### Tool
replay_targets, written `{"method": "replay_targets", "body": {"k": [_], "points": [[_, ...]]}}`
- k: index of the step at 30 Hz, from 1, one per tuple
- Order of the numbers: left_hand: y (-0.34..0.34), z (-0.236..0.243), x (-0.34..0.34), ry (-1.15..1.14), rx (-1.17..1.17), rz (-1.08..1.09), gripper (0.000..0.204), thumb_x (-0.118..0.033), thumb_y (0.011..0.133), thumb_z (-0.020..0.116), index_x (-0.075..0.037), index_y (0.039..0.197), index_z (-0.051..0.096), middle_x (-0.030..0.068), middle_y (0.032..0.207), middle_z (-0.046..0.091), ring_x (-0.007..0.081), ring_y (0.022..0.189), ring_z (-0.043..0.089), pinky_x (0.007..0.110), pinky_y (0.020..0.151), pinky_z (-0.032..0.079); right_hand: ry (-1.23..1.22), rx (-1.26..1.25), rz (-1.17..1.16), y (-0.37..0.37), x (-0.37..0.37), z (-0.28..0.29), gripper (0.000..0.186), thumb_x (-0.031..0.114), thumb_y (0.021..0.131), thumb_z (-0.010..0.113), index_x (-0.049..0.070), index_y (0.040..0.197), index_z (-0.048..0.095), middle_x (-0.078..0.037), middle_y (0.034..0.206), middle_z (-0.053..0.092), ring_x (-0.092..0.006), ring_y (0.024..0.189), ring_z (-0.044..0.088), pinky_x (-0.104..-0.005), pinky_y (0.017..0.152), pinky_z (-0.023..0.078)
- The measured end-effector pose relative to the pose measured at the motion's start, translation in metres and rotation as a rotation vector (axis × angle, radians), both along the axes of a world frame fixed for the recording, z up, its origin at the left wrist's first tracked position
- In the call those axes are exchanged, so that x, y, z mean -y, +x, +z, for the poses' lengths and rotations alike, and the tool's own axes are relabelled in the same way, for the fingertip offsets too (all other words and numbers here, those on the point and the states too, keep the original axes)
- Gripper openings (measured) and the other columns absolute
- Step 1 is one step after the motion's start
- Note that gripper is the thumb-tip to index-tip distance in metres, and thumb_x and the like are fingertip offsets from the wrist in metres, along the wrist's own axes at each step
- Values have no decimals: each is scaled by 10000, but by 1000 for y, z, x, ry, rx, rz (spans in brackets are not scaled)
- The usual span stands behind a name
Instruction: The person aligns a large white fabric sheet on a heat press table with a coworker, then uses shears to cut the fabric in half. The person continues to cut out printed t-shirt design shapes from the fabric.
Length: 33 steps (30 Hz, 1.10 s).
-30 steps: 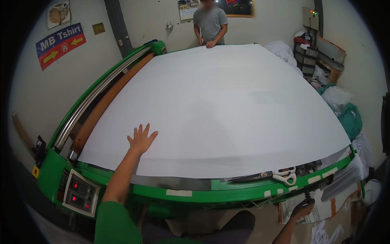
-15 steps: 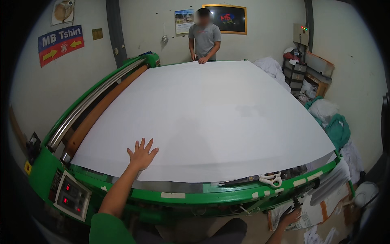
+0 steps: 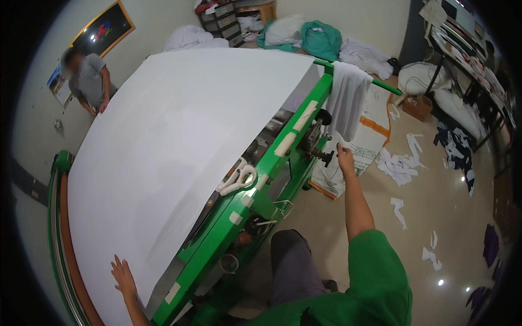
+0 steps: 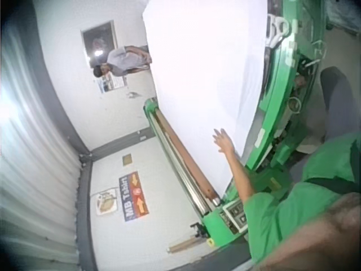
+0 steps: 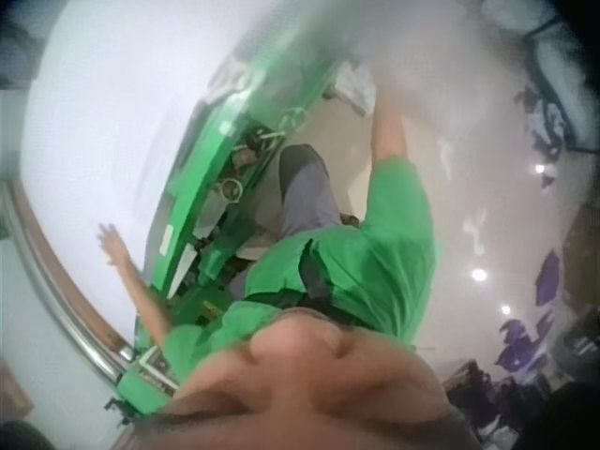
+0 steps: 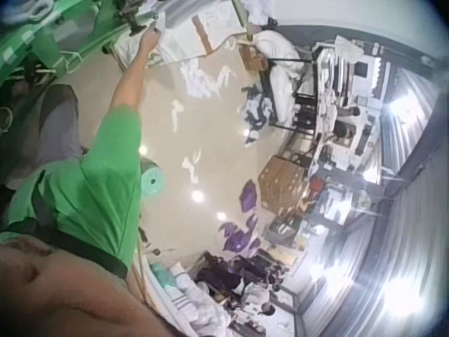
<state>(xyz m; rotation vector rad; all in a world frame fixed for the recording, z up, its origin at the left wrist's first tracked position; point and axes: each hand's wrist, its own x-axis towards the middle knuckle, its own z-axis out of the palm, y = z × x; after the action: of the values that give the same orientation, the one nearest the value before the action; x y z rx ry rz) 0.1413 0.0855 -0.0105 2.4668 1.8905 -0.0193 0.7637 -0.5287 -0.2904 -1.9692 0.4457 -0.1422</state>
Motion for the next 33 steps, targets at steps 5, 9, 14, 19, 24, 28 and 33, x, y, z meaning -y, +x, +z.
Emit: {"method": "replay_targets", "body": {"k": [5,9,14,19,24,28,33], "points": [[5,-1,-6,-13,1,33,711,-670,1098,302,-354,1726,197,106,1813,98,420,1654,58,830,1177,46,350,-37,270,3,-2,-8,452,360,994,707,-35,1211,739,-169,1132,769,-268,1085,712,-338,953,523],[1,-10,-10,-5,17,5,716,-679,1095,299,-353,1725,202,111,1810,111,424,1652,74,832,1175,41,307,232,135,5,10,-14,544,383,1013,699,-50,1343,683,-228,1214,753,-322,1173,706,-381,1021,512],[-16,-4,-11,7,24,28,726,-691,1090,300,-352,1725,208,122,1807,128,434,1648,87,831,1175,30,87,112,171,-26,-28,-39,649,469,1079,535,-57,1453,602,-310,1355,681,-443,1329,623,-429,1137,458],[-12,-12,-20,2,50,-28,744,-707,1080,313,-349,1724,211,121,1808,123,431,1649,80,826,1179,31,164,-169,111,-10,-9,-39,683,565,1097,433,-25,1236,749,-277,1158,753,-441,1166,684,-457,1026,491],[-14,1,-2,-16,12,12,769,-717,1069,333,-339,1725,202,105,1813,103,411,1654,79,807,1201,46,228,210,-38,-80,-53,3,598,515,1106,514,-15,1260,745,-228,1136,771,-358,1109,716,-436,932,531],[-8,0,-9,-52,-27,24,789,-729,1060,327,-339,1729,175,94,1813,101,416,1653,82,817,1198,71,188,581,189,-194,-104,52,276,217,1063,676,-34,1170,717,-139,1102,736,-235,967,684,-355,851,536],[-10,7,1,-66,-22,-20,804,-738,1053,318,-333,1731,164,85,1813,104,416,1654,79,824,1197,77,243,967,567,-290,-148,187,125,91,1035,674,-12,1105,688,-128,1012,701,-255,948,670,-356,851,523]]}}
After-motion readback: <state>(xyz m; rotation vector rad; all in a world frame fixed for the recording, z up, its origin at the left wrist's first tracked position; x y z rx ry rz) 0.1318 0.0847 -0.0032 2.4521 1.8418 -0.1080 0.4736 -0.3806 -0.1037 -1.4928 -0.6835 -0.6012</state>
